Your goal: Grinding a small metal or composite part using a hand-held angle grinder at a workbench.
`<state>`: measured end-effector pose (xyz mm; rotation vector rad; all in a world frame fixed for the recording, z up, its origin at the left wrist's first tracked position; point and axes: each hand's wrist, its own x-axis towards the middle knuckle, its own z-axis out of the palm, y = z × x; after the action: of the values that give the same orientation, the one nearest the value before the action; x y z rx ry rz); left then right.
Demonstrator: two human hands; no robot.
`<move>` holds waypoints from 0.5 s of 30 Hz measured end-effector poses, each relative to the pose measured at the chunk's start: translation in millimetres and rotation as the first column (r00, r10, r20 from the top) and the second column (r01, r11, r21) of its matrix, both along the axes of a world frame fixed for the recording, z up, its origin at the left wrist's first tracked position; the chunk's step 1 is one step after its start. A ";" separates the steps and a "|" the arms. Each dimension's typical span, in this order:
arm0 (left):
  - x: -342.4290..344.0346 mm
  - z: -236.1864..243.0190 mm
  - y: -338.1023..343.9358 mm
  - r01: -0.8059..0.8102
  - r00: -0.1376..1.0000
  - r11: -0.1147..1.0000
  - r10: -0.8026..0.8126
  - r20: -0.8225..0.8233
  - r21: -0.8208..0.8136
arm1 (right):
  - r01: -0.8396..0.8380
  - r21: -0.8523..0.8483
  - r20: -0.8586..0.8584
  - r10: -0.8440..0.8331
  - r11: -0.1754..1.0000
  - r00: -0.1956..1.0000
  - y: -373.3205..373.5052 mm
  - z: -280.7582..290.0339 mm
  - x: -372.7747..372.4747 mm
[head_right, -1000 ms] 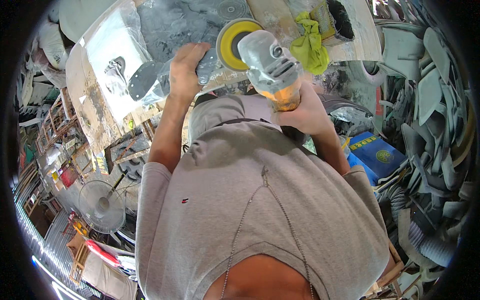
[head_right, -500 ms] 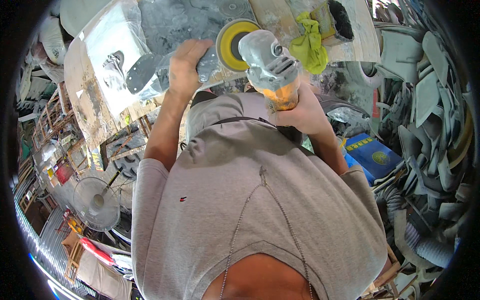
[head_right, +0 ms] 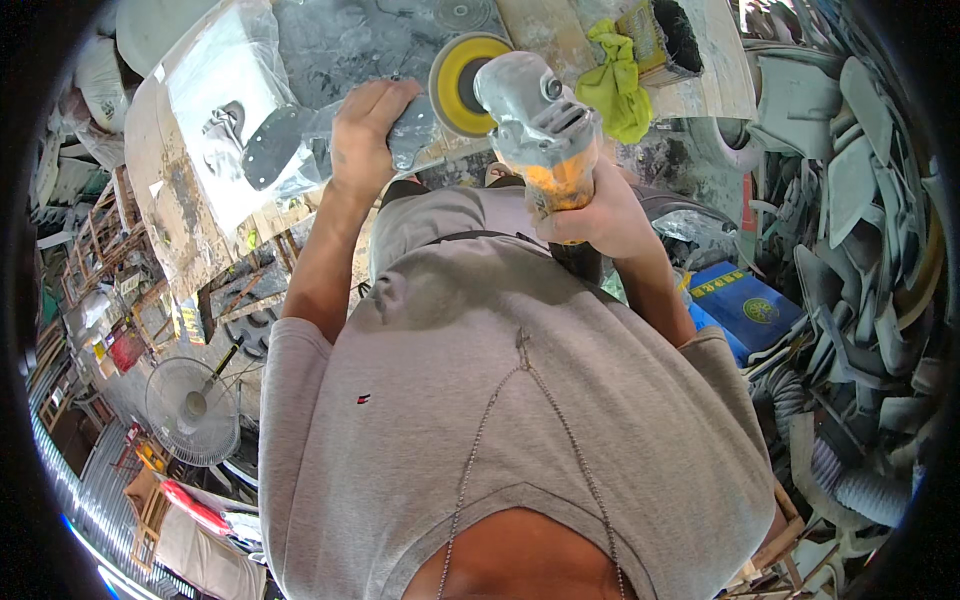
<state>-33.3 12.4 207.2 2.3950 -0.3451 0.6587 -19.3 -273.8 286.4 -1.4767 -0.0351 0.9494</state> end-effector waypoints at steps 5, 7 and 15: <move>-7.8 -2.3 3.9 0.023 1.000 0.999 -0.023 -0.010 0.034 | 0.031 0.017 0.040 -0.032 0.999 0.999 -0.2 -10.0 2.0; -7.1 -4.0 4.5 -0.007 1.000 1.000 0.007 0.007 -0.002 | 0.051 0.026 0.044 -0.052 0.998 0.998 0.6 -6.9 -1.9; -7.9 -0.5 4.2 0.021 1.000 1.000 -0.021 0.003 -0.014 | 0.003 -0.003 -0.017 -0.003 1.000 1.000 -2.6 -4.2 -2.1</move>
<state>-41.2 16.6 206.6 2.3737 -0.3652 0.6531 -21.4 -276.4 282.1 -1.4708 -0.0184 0.9599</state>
